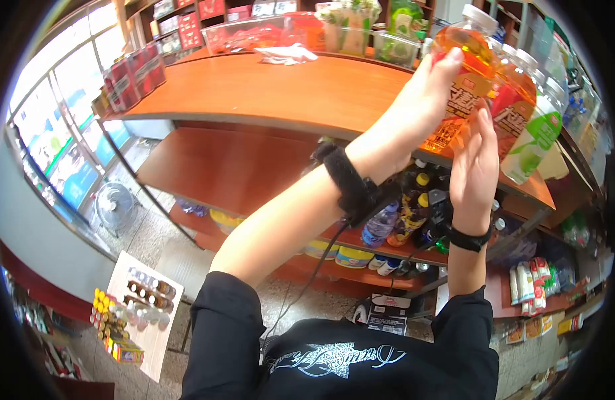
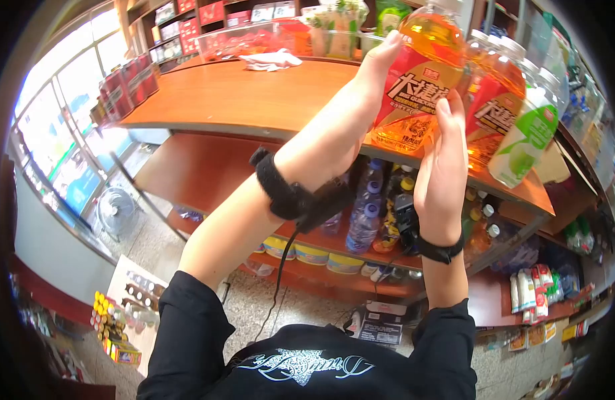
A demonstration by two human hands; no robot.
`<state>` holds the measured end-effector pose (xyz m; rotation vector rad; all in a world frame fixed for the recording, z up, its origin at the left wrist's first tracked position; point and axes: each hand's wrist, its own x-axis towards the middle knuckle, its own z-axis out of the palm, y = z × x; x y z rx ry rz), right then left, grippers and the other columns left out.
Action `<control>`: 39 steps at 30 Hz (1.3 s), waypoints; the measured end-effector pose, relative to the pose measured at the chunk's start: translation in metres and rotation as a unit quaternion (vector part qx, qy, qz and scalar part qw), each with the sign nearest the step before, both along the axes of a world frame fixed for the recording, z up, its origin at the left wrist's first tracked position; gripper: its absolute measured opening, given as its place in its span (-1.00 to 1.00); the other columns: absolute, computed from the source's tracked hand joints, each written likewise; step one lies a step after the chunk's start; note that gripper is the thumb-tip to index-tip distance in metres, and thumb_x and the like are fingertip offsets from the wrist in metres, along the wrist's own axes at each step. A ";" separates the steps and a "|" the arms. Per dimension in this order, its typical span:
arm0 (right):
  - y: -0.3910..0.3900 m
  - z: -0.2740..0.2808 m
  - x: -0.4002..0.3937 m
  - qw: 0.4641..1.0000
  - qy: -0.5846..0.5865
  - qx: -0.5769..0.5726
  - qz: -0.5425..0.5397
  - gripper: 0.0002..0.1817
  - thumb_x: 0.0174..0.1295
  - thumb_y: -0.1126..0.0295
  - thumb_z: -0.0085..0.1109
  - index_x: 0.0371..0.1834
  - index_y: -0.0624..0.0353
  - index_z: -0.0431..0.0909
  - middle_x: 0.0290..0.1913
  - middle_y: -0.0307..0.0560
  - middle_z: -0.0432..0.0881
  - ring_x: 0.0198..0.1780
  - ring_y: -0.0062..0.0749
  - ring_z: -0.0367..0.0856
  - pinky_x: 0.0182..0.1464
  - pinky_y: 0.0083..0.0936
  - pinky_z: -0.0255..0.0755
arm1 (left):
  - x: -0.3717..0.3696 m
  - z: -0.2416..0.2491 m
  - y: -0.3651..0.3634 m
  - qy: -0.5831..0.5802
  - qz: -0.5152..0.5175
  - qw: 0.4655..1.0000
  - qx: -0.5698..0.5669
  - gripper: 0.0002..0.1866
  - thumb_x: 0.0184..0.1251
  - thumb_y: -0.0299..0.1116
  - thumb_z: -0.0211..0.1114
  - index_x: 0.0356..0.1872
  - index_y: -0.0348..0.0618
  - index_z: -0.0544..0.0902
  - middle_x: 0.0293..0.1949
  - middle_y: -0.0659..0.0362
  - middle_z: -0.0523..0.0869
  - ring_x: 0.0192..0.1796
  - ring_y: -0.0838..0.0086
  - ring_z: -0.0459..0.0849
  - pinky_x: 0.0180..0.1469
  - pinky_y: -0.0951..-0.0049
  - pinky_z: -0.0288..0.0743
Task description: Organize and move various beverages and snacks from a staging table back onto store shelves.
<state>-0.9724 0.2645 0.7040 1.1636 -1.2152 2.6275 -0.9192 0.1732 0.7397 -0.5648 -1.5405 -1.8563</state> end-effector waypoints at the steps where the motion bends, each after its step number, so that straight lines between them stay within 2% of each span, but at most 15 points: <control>1: -0.004 -0.003 0.012 1.000 -0.003 0.001 0.013 -0.47 0.29 0.22 -0.18 0.24 0.29 0.06 0.25 -0.12 0.15 0.31 -0.42 0.02 0.32 -0.41 -0.17 | 0.010 -0.002 -0.004 0.002 -0.010 1.000 -0.005 -0.42 0.27 0.07 -0.07 0.09 -0.24 0.30 0.04 0.03 0.41 0.10 0.40 0.35 0.17 0.41 0.13; 3: -0.016 -0.004 0.042 0.998 0.033 -0.038 0.032 -0.50 0.31 0.23 -0.23 0.24 0.26 0.08 0.24 -0.12 0.17 0.30 -0.42 0.03 0.31 -0.39 -0.13 | 0.034 -0.004 -0.010 0.012 0.047 0.998 -0.034 -0.40 0.24 0.07 -0.03 0.08 -0.25 0.30 0.04 -0.05 0.40 0.09 0.31 0.36 0.15 0.39 0.15; 4: -0.024 -0.004 0.056 0.996 0.026 -0.060 0.054 -0.49 0.29 0.29 -0.23 0.26 0.27 0.04 0.24 -0.10 0.17 0.29 -0.41 0.06 0.28 -0.41 -0.10 | 0.045 -0.004 -0.015 0.045 0.022 0.998 -0.040 -0.24 0.13 0.13 0.03 0.16 -0.34 0.21 0.10 -0.16 0.32 0.17 0.17 0.28 0.21 0.33 0.08; 10: -0.070 -0.015 0.140 0.979 0.051 -0.089 0.176 -0.43 0.26 0.21 -0.25 0.29 0.24 -0.02 0.27 -0.09 0.12 0.31 -0.35 0.04 0.29 -0.36 -0.18 | 0.159 -0.009 -0.044 0.014 0.187 0.981 -0.055 -0.10 0.01 0.12 0.12 0.23 -0.39 0.05 0.07 -0.21 0.24 0.17 0.15 0.20 0.20 0.37 0.09; 15: -0.113 -0.030 0.222 0.948 0.056 -0.077 0.302 -0.39 0.23 0.21 -0.24 0.30 0.29 -0.05 0.31 -0.06 0.06 0.33 -0.33 0.00 0.30 -0.35 -0.21 | 0.268 -0.019 -0.071 -0.064 0.358 0.931 -0.027 0.05 -0.09 0.11 0.19 0.28 -0.43 -0.08 0.04 -0.24 0.17 0.17 0.13 0.12 0.20 0.40 0.10; 17: -0.126 -0.027 0.266 0.947 0.056 -0.017 0.316 -0.36 0.22 0.07 -0.27 0.29 0.25 0.02 0.26 -0.07 0.13 0.26 -0.37 0.07 0.27 -0.39 -0.15 | 0.303 -0.030 -0.085 -0.038 0.392 0.919 0.000 -0.02 -0.09 0.09 0.20 0.27 -0.36 0.02 -0.02 -0.24 0.22 0.11 0.21 0.13 0.15 0.42 0.14; 20: -0.137 -0.042 0.320 0.901 0.086 0.032 0.425 -0.35 0.19 0.09 -0.19 0.29 0.23 0.03 0.24 -0.11 0.15 0.23 -0.42 0.11 0.27 -0.42 -0.16 | 0.373 -0.044 -0.088 -0.070 0.402 0.912 0.030 -0.20 -0.03 0.00 0.19 0.24 -0.17 0.14 -0.05 -0.13 0.25 0.09 0.29 0.17 0.15 0.43 0.14; 23: -0.142 -0.064 0.374 0.862 0.029 0.111 0.494 -0.36 0.21 0.10 -0.19 0.29 0.24 0.00 0.24 -0.09 0.17 0.28 -0.39 0.10 0.28 -0.37 -0.13 | 0.433 -0.077 -0.083 -0.125 0.500 0.848 0.121 -0.23 0.01 -0.02 0.15 0.26 -0.09 0.12 0.01 -0.08 0.24 0.14 0.23 0.12 0.23 0.33 0.00; 27: -0.138 -0.092 0.450 0.815 0.054 0.170 0.551 -0.41 0.29 0.13 -0.28 0.31 0.21 -0.04 0.29 -0.05 0.11 0.32 -0.36 0.06 0.31 -0.41 -0.12 | 0.502 -0.123 -0.075 -0.143 0.560 0.807 0.124 -0.25 0.05 -0.03 0.12 0.26 -0.11 0.11 0.09 -0.07 0.22 0.22 0.23 0.05 0.25 0.33 -0.03; 29: -0.136 -0.114 0.481 0.783 0.010 0.185 0.593 -0.44 0.31 0.16 -0.30 0.31 0.21 -0.03 0.29 -0.08 0.11 0.33 -0.38 0.03 0.31 -0.43 -0.13 | 0.531 -0.152 -0.065 -0.185 0.594 0.755 0.209 -0.31 0.08 -0.09 0.09 0.25 -0.11 0.14 0.13 -0.01 0.24 0.24 0.29 0.10 0.22 0.37 0.05; 31: -0.154 -0.165 0.485 0.769 0.069 0.262 0.579 -0.45 0.32 0.15 -0.30 0.30 0.20 -0.01 0.29 -0.10 0.12 0.32 -0.43 0.03 0.30 -0.46 -0.13 | 0.556 -0.180 -0.054 -0.167 0.604 0.737 0.255 -0.35 0.09 -0.12 0.09 0.23 -0.12 0.17 0.14 0.02 0.27 0.23 0.32 0.15 0.21 0.40 0.07; 34: -0.143 -0.194 0.522 0.699 0.033 0.318 0.639 -0.49 0.33 0.15 -0.31 0.26 0.20 0.06 0.25 -0.11 0.17 0.29 -0.46 0.08 0.28 -0.47 -0.09 | 0.590 -0.226 -0.040 -0.138 0.615 0.699 0.337 -0.41 0.12 -0.18 0.07 0.20 -0.13 0.21 0.11 0.06 0.34 0.18 0.38 0.26 0.19 0.43 0.11; 35: -0.149 -0.218 0.530 0.682 0.027 0.328 0.654 -0.48 0.30 0.18 -0.22 0.24 0.24 0.07 0.25 -0.01 0.10 0.29 -0.37 0.02 0.30 -0.46 -0.13 | 0.601 -0.242 -0.035 -0.129 0.617 0.677 0.379 -0.44 0.13 -0.20 0.06 0.18 -0.14 0.23 0.08 0.08 0.39 0.15 0.41 0.32 0.18 0.43 0.13; 37: -0.144 -0.243 0.549 0.643 0.036 0.408 0.647 -0.49 0.32 0.10 -0.29 0.23 0.16 0.07 0.16 -0.16 0.23 0.20 -0.49 0.15 0.22 -0.47 -0.02 | 0.619 -0.274 -0.027 -0.107 0.648 0.641 0.397 -0.46 0.15 -0.19 0.06 0.14 -0.20 0.26 0.05 0.08 0.42 0.11 0.44 0.36 0.14 0.46 0.20; 39: -0.140 -0.255 0.565 0.606 0.051 0.459 0.648 -0.48 0.31 0.02 -0.28 0.21 0.13 0.09 0.12 -0.19 0.24 0.17 -0.49 0.14 0.21 -0.44 -0.02 | 0.640 -0.294 -0.014 -0.207 0.631 0.590 0.459 -0.43 0.23 0.02 -0.06 0.22 0.04 0.16 0.13 0.22 0.32 0.16 0.44 0.30 0.12 0.32 0.16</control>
